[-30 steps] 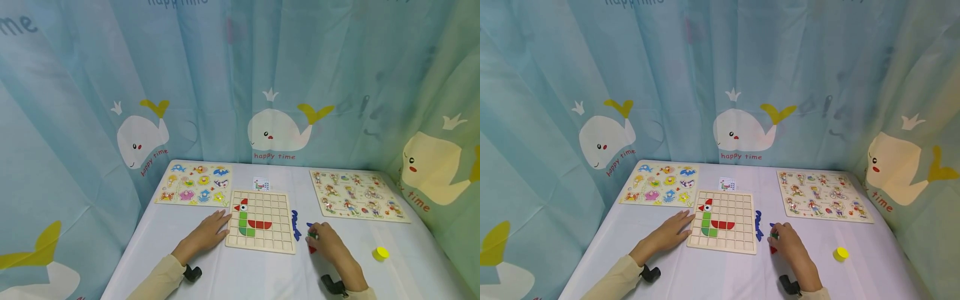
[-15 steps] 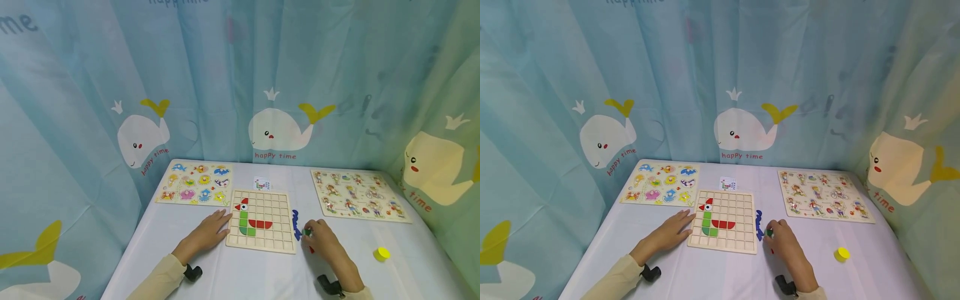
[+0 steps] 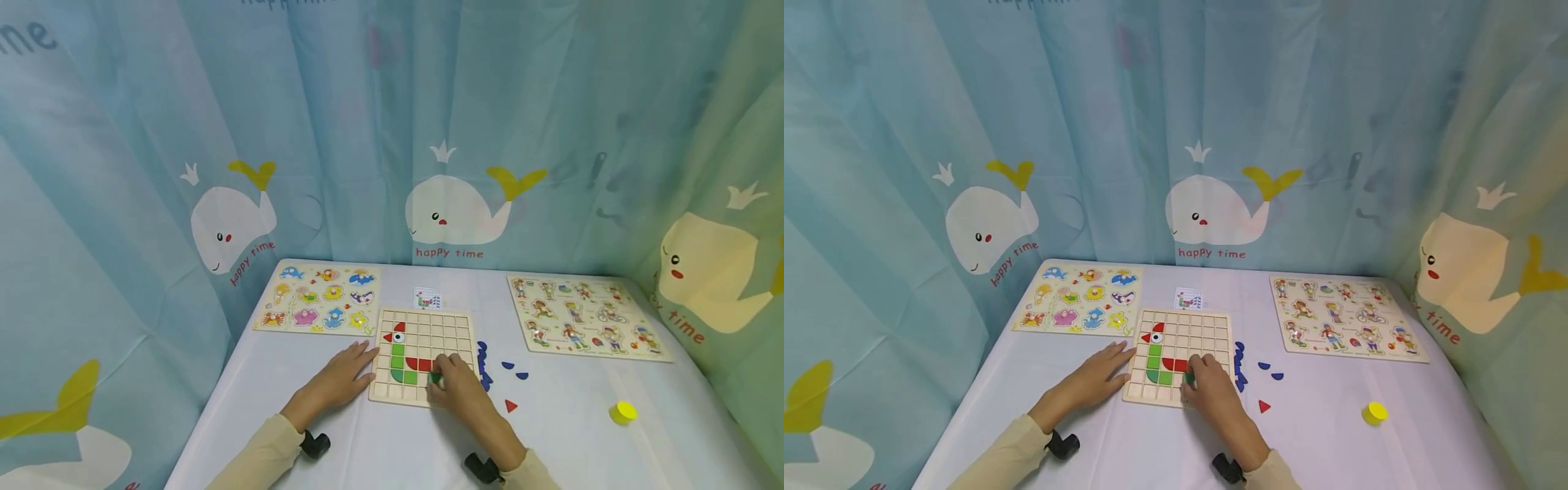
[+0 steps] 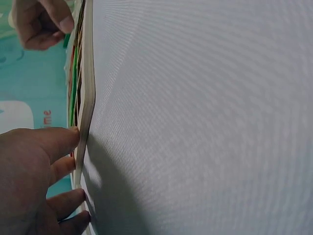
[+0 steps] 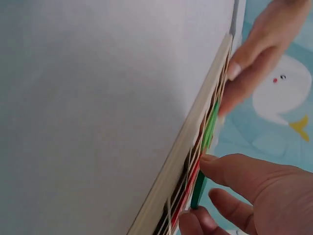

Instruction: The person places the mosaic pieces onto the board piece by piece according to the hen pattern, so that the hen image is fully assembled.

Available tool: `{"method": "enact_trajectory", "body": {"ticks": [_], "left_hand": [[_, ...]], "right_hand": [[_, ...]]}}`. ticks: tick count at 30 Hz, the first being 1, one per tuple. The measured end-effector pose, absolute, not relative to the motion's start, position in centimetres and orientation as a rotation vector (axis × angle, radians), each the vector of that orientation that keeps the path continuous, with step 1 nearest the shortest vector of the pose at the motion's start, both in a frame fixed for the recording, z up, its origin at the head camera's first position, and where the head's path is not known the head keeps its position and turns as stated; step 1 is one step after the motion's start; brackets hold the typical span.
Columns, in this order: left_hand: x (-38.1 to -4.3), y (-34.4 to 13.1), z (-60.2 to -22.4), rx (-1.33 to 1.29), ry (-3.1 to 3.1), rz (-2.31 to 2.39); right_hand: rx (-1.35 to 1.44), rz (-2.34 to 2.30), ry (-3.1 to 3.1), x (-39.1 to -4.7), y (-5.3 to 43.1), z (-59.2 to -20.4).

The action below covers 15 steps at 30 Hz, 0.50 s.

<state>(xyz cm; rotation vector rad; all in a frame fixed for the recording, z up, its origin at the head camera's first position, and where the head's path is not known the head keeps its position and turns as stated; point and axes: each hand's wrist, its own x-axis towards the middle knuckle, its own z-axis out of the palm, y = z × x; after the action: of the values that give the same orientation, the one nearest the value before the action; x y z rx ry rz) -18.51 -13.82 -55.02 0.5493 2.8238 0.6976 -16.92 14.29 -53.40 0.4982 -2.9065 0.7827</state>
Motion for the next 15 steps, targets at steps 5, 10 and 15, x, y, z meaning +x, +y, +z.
{"method": "enact_trajectory", "body": {"ticks": [5, 10, 15], "left_hand": [[-18.5, -13.7, -55.0, 0.561, 2.815, 0.701], [-18.5, -13.8, -54.9, 0.567, 2.828, 0.696], [-18.4, -13.7, -54.6, 0.564, 2.821, 0.708]], "right_hand": [[0.536, 0.762, -2.91, -17.0, 12.9, -53.4], [0.582, 0.76, -2.904, -17.1, 12.5, -53.4], [0.612, 0.766, -2.887, -17.1, 12.5, -53.4]]}}
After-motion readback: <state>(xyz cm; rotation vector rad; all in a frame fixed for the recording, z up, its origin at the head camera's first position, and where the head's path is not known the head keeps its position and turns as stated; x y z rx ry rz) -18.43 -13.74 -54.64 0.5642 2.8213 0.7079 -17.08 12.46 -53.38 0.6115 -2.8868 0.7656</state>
